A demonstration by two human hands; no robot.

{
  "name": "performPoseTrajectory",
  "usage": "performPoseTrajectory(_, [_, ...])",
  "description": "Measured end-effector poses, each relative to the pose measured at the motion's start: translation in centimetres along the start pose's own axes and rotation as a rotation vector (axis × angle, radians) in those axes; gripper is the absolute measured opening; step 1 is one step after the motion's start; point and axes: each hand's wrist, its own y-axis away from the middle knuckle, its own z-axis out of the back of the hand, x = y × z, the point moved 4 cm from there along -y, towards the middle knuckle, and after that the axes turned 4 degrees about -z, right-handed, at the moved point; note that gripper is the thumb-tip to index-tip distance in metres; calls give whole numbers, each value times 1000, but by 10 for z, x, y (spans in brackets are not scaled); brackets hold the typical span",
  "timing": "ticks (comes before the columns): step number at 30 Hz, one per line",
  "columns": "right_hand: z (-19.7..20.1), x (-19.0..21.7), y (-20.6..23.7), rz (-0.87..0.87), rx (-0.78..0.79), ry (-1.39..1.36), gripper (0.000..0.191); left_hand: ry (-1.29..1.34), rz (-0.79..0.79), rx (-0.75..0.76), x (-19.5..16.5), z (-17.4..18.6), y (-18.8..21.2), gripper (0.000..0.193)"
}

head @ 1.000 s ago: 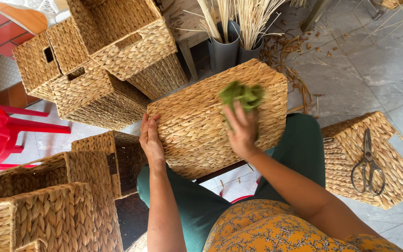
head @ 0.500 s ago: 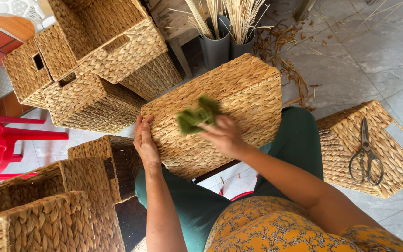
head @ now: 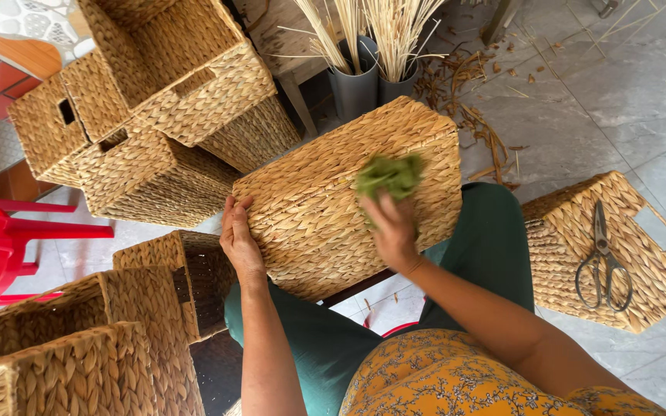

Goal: The person sits on the floor and wipes woven water hyacinth storage baskets with a green cloth, turning each basket to clean the interior, exterior sides and rim, then uses scissors to trim loose straw ends from a basket.

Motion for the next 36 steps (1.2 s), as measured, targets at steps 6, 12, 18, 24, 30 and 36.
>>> performPoseTrajectory(6, [-62, 89, 38, 497, 593, -38, 59, -13, -10, -14, -4, 1, 0, 44])
performPoseTrajectory(12, [-63, 76, 49, 509, 608, -33, 52, -47, -44, 13, -5, 6, 7, 43])
performPoseTrajectory(18, [18, -15, 25, 397, 243, 133, 49, -26, -63, 19, -1, 4, 4, 45])
performPoseTrajectory(24, [70, -72, 19, -90, 107, 257, 68, 20, -17, 17, 4, -2, -2, 46])
performPoseTrajectory(30, [11, -14, 33, -2, 190, 37, 74, 50, -44, 20, 2, 1, -5, 46])
performPoseTrajectory(36, [-54, 87, 48, 432, 659, -41, 51, -19, -46, -19, -2, 1, -7, 43])
